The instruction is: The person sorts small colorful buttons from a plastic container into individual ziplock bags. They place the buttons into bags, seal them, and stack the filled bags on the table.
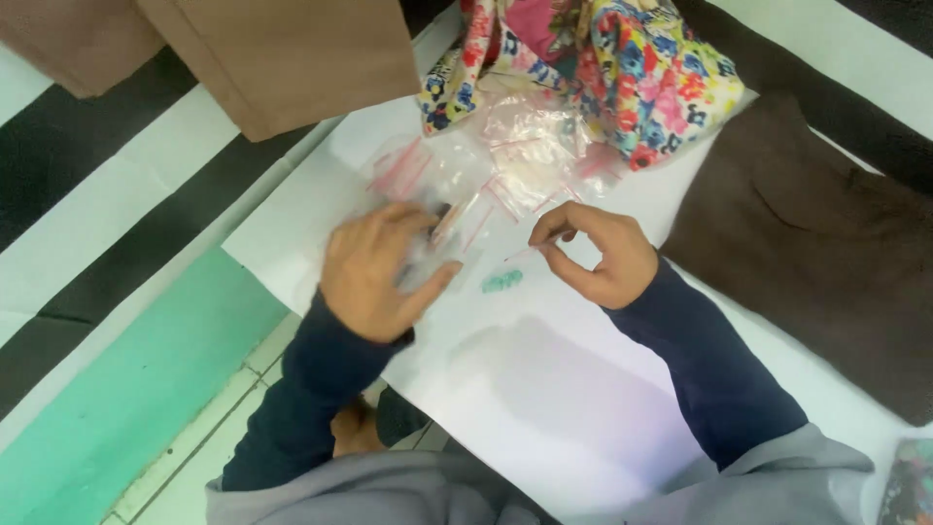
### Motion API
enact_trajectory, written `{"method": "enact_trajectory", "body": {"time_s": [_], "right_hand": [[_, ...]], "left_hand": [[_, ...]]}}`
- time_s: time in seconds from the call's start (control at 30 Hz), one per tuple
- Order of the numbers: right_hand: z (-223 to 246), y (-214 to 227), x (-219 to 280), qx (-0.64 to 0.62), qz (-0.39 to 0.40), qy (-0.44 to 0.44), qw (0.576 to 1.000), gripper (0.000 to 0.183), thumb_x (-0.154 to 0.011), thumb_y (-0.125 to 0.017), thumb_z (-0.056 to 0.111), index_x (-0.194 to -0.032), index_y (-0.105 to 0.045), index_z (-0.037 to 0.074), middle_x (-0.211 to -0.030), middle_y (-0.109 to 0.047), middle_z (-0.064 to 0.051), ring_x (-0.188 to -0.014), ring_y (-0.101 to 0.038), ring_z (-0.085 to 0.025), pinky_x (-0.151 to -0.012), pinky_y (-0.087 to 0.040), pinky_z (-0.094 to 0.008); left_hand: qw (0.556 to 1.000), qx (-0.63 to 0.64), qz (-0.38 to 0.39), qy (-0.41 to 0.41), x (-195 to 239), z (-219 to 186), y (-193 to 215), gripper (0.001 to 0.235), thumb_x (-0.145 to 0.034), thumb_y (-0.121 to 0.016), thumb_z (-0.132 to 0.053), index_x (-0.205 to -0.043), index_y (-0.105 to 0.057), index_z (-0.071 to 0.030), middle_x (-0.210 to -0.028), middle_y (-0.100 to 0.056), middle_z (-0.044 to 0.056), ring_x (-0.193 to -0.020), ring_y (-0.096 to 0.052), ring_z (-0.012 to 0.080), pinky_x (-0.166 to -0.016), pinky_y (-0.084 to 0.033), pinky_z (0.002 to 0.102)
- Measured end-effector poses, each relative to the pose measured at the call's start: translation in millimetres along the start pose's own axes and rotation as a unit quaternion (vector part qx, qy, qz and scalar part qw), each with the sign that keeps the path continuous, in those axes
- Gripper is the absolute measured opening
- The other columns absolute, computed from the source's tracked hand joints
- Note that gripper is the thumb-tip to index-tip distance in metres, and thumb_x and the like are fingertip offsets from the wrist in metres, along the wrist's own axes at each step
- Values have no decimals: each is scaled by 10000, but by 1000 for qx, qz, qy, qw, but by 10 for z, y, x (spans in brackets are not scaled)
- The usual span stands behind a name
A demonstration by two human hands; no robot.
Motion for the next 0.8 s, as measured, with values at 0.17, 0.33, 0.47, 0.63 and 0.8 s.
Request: {"method": "enact_trajectory", "body": {"time_s": [0.17, 0.33, 0.47, 0.63, 0.8], "right_hand": [[-52, -4, -512, 23, -5, 53, 998, 101, -890, -709, -15, -946, -685, 65, -865, -751, -91, -861, -738, -281, -834, -567, -389], [-138, -46, -864, 20, -2, 83, 996, 73, -916, -712, 4, -951, -666, 48, -891, -745, -129, -872, -734, -318, -832, -571, -405], [-173, -23, -935, 28, 18, 90, 995, 72, -922, -703, -28, -938, -659, 27, -891, -750, -144, -892, -745, -338, -841, -574, -428], [-230, 109, -795, 57, 41, 74, 995, 89, -934, -731, 29, -938, -642, 27, -874, -741, -134, -894, -743, -300, -841, -564, -443], [-160, 315, -498, 156, 66, -29, 985, 102, -863, -749, 13, -940, -683, 24, -792, -732, -199, -829, -733, -393, -775, -568, -516]], "left_hand": [[968, -58, 81, 231, 101, 617, 32, 730, -954, -650, -637, -1387, -533, -61, -1423, -511, 251, -1313, -515, 477, -1086, -341, 647], [919, 7, 229, 322, 11, 902, -298, 744, -969, -536, -711, -1435, -508, -131, -1474, -501, 171, -1340, -522, 426, -1071, -398, 601], [928, 34, 252, 271, -188, 959, -464, 605, -1038, -419, -662, -1365, -582, -179, -1448, -549, 115, -1335, -544, 363, -1071, -392, 519], [937, 78, 277, 199, -439, 893, -818, 528, -1051, -430, -606, -1335, -616, -202, -1395, -624, 82, -1269, -611, 340, -1021, -428, 491], [915, 106, 364, 137, -625, 695, -1349, 484, -1021, -409, -628, -1323, -629, -320, -1380, -643, -57, -1299, -603, 227, -1011, -439, 444]]}}
Point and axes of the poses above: each hand's wrist, its own x-axis away from the middle knuckle, its own y-axis out of the back of the hand, z = x × y, the point moved 1 cm from there along -x, towards the middle knuckle
